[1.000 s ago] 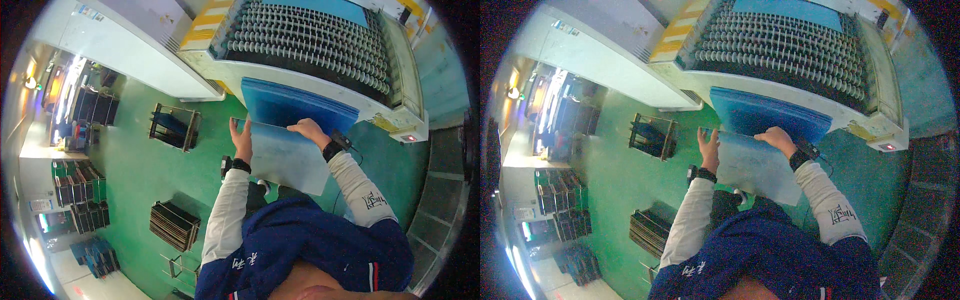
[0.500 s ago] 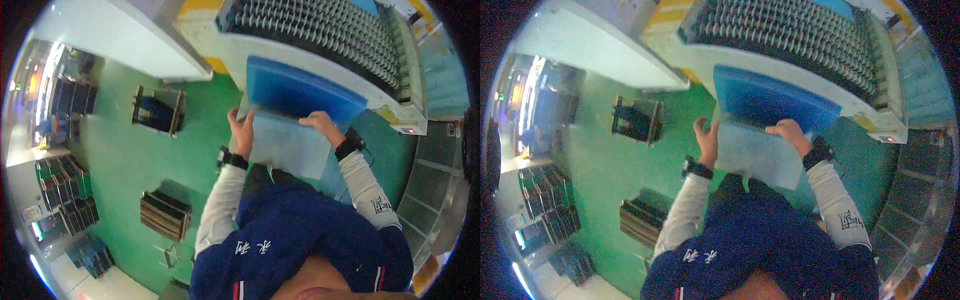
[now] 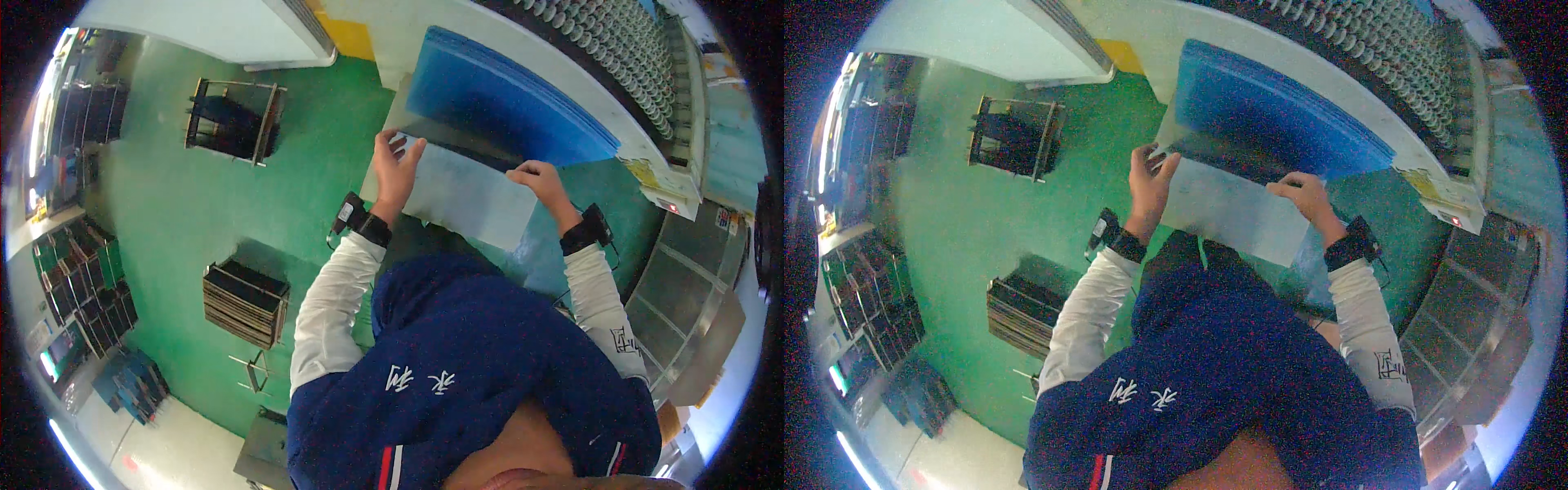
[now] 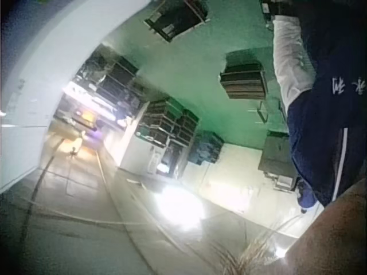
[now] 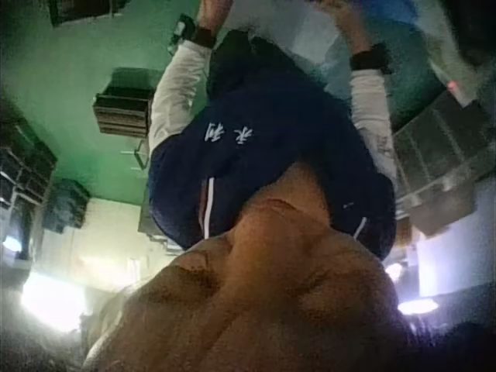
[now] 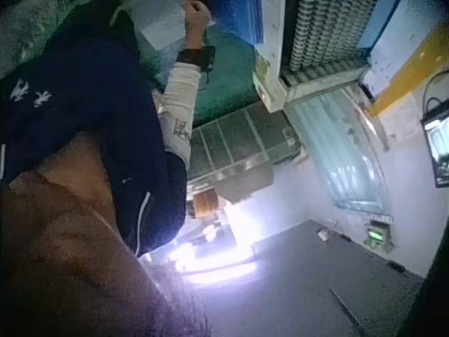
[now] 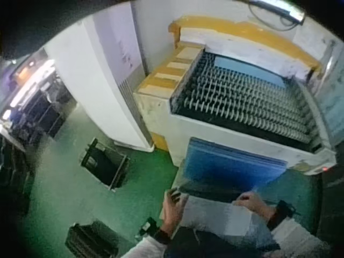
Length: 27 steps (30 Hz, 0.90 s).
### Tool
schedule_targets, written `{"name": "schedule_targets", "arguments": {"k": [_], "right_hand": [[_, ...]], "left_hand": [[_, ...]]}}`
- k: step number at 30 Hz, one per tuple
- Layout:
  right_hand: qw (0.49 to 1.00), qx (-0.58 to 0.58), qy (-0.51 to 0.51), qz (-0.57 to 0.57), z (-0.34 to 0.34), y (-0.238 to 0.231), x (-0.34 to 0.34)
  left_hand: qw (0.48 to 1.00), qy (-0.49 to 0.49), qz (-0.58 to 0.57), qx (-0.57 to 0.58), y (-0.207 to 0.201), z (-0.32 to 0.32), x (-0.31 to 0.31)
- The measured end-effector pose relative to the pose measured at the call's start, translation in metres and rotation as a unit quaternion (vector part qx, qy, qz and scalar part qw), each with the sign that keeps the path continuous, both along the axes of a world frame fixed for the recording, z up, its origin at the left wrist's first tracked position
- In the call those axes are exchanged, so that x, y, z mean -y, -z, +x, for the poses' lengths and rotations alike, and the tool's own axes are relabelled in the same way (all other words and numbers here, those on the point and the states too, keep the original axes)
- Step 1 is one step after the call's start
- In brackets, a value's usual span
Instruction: Feeding thin blue metal or plastic plates into a processing machine and stacking them.
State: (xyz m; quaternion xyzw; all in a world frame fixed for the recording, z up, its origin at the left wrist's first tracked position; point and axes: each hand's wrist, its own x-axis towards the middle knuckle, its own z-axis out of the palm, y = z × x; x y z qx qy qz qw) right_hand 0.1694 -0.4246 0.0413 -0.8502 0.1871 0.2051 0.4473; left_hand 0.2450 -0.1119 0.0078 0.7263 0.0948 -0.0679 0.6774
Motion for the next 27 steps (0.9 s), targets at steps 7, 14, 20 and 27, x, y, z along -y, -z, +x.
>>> {"name": "schedule_targets", "arguments": {"k": [7, 14, 20, 27], "right_hand": [[0.998, 0.028, 0.005, -0.054, 0.013, -0.005, 0.001], [0.998, 0.020, -0.002, -0.051, 0.032, -0.009, 0.010], [0.999, 0.019, 0.017, -0.039, 0.048, -0.007, 0.015], [0.961, 0.142, -0.007, -0.239, 0.067, -0.028, 0.023]], "left_hand": [[0.997, -0.067, -0.045, -0.009, 0.009, -0.004, 0.006], [0.997, -0.074, -0.032, 0.007, 0.013, -0.001, 0.009], [0.996, -0.073, 0.037, 0.018, 0.000, 0.008, 0.011], [0.998, 0.023, -0.064, -0.016, 0.016, 0.016, 0.012]]}}
